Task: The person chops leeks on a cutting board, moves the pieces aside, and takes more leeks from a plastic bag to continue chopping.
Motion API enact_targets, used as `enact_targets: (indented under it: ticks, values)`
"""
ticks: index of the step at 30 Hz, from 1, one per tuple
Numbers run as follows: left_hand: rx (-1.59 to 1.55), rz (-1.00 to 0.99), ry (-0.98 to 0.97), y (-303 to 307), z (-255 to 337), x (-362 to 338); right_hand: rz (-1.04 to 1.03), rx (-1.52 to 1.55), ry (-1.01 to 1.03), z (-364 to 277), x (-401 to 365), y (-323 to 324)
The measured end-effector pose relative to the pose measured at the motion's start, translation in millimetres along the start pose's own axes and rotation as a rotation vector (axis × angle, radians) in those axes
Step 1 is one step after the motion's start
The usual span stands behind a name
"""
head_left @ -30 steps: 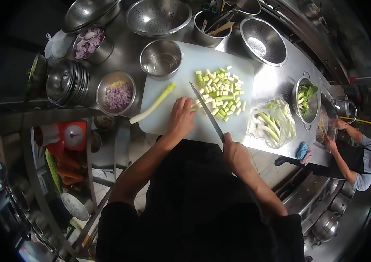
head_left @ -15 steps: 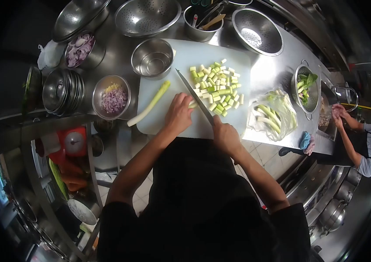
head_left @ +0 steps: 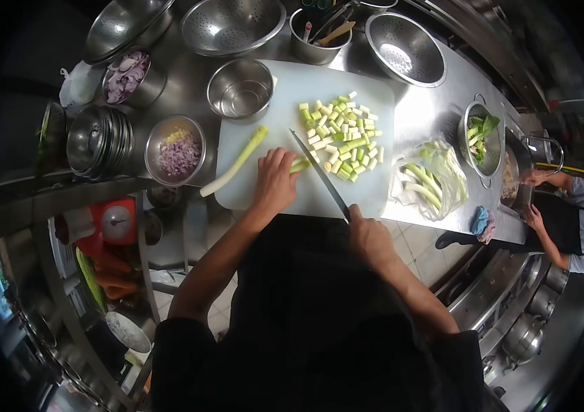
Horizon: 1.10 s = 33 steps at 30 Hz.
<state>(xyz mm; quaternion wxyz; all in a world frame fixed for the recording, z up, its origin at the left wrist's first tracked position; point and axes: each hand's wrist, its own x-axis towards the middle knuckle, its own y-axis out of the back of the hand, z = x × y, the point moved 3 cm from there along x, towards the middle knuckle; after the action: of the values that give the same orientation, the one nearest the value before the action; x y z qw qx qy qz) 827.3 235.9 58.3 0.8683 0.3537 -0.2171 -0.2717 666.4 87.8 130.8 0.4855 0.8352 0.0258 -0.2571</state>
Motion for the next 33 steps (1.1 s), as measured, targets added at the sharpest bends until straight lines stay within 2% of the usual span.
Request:
enact_targets:
  ticks: [6, 9, 13, 19, 25, 28, 30, 33]
  values:
    - [-0.041, 0.008, -0.011, -5, -5, -1, 0.088, 0.149, 0.101, -2, 42, -27]
    - [-0.067, 0.017, -0.009, -4, -5, -1, 0.054, 0.05, 0.081, -5, 52, -22]
    - [-0.086, 0.031, -0.021, -3, -2, 3, 0.059, 0.023, 0.067, -10, 28, -1]
    - [-0.133, 0.011, -0.016, -1, 2, 14, -0.075, -0.025, -0.007, -16, 0, 9]
    - [-0.112, 0.006, -0.059, -6, 0, 14, 0.055, 0.135, 0.088, -12, 46, -27]
    - [-0.118, -0.02, -0.043, -1, 0, 10, 0.06, 0.098, 0.058, -21, 54, -17]
    - [-0.115, -0.005, 0.062, 10, 3, 7, 0.053, 0.001, 0.037, -15, 48, -10]
    - [-0.099, 0.01, 0.116, 26, -3, -9, 0.095, 0.037, 0.025, -13, 22, 0]
